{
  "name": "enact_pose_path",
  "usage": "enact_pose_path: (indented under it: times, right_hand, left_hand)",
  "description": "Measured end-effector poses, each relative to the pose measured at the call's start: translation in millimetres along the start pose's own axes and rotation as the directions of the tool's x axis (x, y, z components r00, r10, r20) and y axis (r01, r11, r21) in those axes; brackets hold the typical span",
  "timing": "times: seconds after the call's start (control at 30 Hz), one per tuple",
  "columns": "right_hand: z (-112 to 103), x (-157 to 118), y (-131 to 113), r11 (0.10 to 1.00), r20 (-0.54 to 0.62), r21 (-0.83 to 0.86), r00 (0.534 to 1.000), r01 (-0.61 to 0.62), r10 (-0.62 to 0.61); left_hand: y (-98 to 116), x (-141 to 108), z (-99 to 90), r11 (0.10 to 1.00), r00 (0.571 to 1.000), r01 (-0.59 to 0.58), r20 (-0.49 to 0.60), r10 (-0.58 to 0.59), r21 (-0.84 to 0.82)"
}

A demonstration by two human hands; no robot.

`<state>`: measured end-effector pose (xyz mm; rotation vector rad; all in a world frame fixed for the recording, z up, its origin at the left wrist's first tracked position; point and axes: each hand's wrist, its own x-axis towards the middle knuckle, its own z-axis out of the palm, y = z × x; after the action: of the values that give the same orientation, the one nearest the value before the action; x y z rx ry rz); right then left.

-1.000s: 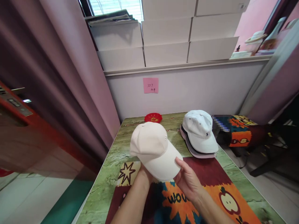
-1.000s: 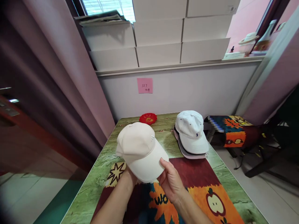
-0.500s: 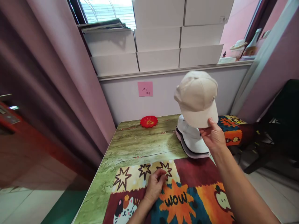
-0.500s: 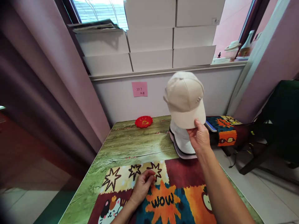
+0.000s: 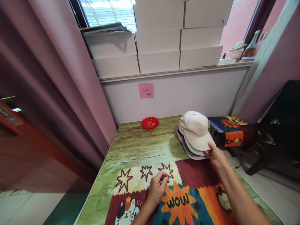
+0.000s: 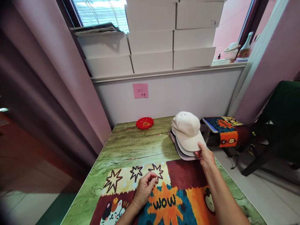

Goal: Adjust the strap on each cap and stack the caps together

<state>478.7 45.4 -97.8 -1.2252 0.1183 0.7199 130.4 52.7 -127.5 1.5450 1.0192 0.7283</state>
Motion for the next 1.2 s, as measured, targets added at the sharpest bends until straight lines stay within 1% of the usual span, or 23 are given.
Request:
enact_pose_path:
  times: [0.23,0.37,0.47,0.53,0.63,0.7,0.73,0.77,0.83,0.87,0.9,0.97,1.03,1.07,1.13,1.2]
  right_hand:
    - [-6,5,14,0.984,-0.050,-0.168,0.997,0.055,-0.065]
    - [-5,4,15,0.976,-0.057,-0.209,0.995,0.067,-0.081]
    - [-9,-1,14,0.970,-0.053,-0.235,0.996,0.058,-0.073]
    - [-15,-7,15,0.965,-0.009,-0.256,0.998,0.057,-0.061]
    - [-28,-25,25,0.966,0.101,-0.254,0.995,0.047,-0.022]
    - [-32,-44,37,0.973,0.175,-0.229,0.985,0.035,0.006]
    - [-32,-56,44,0.974,0.215,-0.226,0.976,0.035,0.015]
    - [-29,-68,52,0.971,0.278,-0.236,0.960,0.044,0.024]
    - [-18,-95,65,0.952,0.412,-0.293,0.910,0.083,0.048]
    - [-9,-108,70,0.942,0.481,-0.317,0.874,0.105,0.065]
    - [1,-120,73,0.934,0.552,-0.333,0.830,0.130,0.081]
    - [23,-142,73,0.900,0.660,-0.377,0.745,0.218,0.097]
    - [44,-159,65,0.816,0.731,-0.430,0.680,0.387,0.062]
    - [54,-167,59,0.753,0.762,-0.438,0.648,0.491,0.021]
    - [71,-183,45,0.606,0.818,-0.413,0.569,0.679,-0.080]
    - [87,-200,31,0.466,0.854,-0.362,0.488,0.807,-0.181]
  left_hand:
    - [1,-2,2.0,0.998,0.999,-0.041,-0.007,0.041,-0.037]
    - [-2,-2,1.9,0.998,0.998,-0.055,-0.012,0.055,-0.042]
    - [-5,-3,1.3,0.997,0.998,-0.060,-0.010,0.059,-0.046]
    - [-8,-4,1.6,0.996,0.998,-0.067,-0.008,0.067,-0.057]
    - [-11,-4,2.0,0.992,0.998,-0.056,-0.013,0.055,-0.109]
    - [-8,-1,-0.2,0.979,1.000,0.005,-0.005,-0.006,-0.202]
    - [-5,2,-2.7,0.961,0.998,0.066,0.009,-0.066,-0.268]
    - [0,5,-6.4,0.929,0.989,0.148,0.029,-0.147,-0.338]
    - [14,13,-16.3,0.838,0.949,0.304,0.062,-0.310,-0.453]
    - [22,16,-21.9,0.799,0.928,0.348,0.058,-0.368,-0.491]
    - [32,19,-27.6,0.783,0.922,0.349,0.039,-0.386,-0.515]
    - [52,23,-37.7,0.773,0.931,0.307,0.008,-0.365,-0.554]
    - [74,23,-45.4,0.769,0.952,0.239,-0.011,-0.304,-0.593]
    - [86,22,-48.3,0.772,0.964,0.196,-0.027,-0.265,-0.604]
    - [109,20,-52.9,0.812,0.982,0.076,-0.096,-0.160,-0.578]
    - [129,18,-56.4,0.872,0.981,-0.058,-0.188,-0.040,-0.485]
